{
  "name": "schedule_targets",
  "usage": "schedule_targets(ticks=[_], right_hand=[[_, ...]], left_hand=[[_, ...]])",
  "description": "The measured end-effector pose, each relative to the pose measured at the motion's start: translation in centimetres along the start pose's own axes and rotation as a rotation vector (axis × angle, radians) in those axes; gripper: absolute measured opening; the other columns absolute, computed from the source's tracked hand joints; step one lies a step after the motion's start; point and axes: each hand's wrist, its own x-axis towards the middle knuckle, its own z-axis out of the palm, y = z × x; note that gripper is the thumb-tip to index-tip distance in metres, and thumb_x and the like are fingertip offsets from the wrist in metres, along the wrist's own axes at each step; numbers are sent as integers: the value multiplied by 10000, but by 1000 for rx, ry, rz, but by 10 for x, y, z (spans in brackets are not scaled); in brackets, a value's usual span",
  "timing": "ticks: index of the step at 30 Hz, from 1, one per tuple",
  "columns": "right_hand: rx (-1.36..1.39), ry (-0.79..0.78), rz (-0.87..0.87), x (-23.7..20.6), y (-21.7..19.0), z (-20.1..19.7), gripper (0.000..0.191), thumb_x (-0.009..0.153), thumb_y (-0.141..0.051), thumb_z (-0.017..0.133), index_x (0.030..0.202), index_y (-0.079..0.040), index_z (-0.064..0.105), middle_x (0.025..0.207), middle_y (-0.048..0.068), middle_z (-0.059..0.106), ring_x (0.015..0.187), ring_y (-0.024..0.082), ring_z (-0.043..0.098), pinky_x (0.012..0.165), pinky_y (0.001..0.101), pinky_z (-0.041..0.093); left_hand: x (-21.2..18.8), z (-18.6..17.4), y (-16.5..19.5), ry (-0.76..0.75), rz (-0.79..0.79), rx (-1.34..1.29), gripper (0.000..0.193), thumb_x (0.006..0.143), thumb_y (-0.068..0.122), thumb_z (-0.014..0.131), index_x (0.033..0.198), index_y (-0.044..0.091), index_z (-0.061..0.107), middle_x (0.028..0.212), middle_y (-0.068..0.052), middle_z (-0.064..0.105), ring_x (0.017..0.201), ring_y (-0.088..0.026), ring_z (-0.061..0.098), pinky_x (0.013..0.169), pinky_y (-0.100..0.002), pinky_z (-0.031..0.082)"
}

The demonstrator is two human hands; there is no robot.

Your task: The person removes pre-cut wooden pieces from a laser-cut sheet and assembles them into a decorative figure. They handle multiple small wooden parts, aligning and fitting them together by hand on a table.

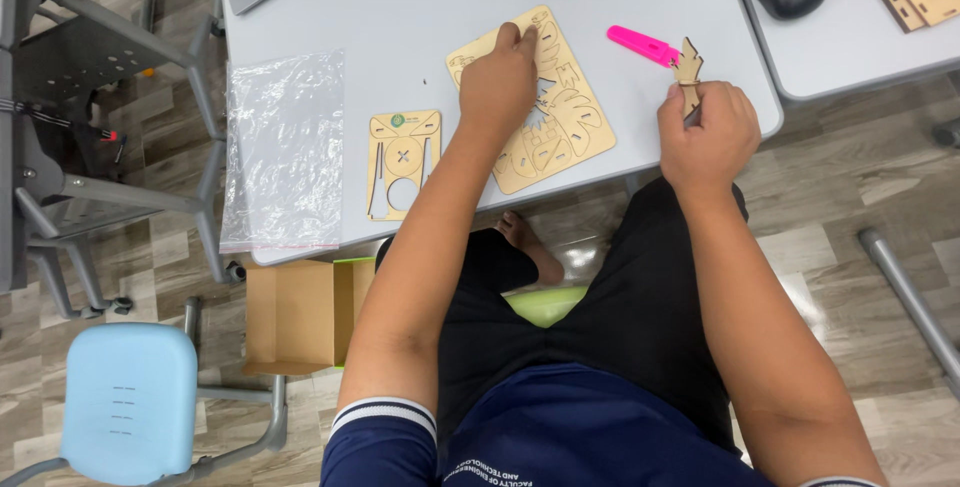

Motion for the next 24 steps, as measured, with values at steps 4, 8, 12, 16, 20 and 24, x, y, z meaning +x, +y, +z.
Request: schedule_targets(ticks=[4, 8, 12, 16, 20, 24], right_hand=[[-19, -15, 4, -1, 0, 3, 197, 1003, -106, 786, 926, -23, 625, 808, 99, 582, 750, 296, 559, 677, 432, 410], [-5, -20, 0, -4, 1, 7, 181, 987, -85, 762, 904, -19, 615, 845, 89, 606, 777, 284, 572, 693, 423, 423], [-17, -21, 14, -6, 3, 9, 172, 985, -85, 768, 934, -23, 617, 817, 93, 587, 762, 287, 560, 689, 425, 417], [-9, -19, 15, -6, 5, 10, 144, 974, -84, 753, 942, -26, 624, 828, 86, 600, 766, 277, 571, 693, 417, 426], [-17, -23, 5, -5, 4, 10, 168, 980, -87, 749, 897, -25, 617, 837, 84, 605, 780, 279, 575, 705, 423, 429], [-14, -16, -8, -4, 1, 7, 148, 980, -86, 748, 932, -26, 622, 830, 92, 599, 771, 288, 569, 699, 427, 423]], left_hand=[[1, 3, 1, -5, -21, 40, 469, 868, 51, 586, 1335, 46, 625, 1266, -109, 594, 648, -257, 704, 563, -389, 565], [-1, 12, 0, 16, -20, 77, 470, 853, 33, 589, 1322, 1, 619, 1296, -131, 577, 616, -255, 701, 531, -387, 564], [-3, 17, 0, 37, -15, 87, 451, 884, 39, 590, 1333, -7, 612, 1293, -111, 578, 613, -243, 697, 534, -384, 560], [-4, 17, 1, 39, -13, 110, 438, 912, 53, 583, 1344, -14, 616, 1291, -104, 578, 604, -235, 689, 525, -367, 556], [-6, 12, 0, 35, -59, -24, 366, 999, 207, 565, 1296, 10, 652, 1286, -79, 577, 582, -236, 681, 511, -376, 547], [-9, 4, -6, 38, -88, -174, 340, 1030, 261, 533, 1254, 60, 691, 1272, -52, 602, 701, -245, 703, 598, -386, 567]])
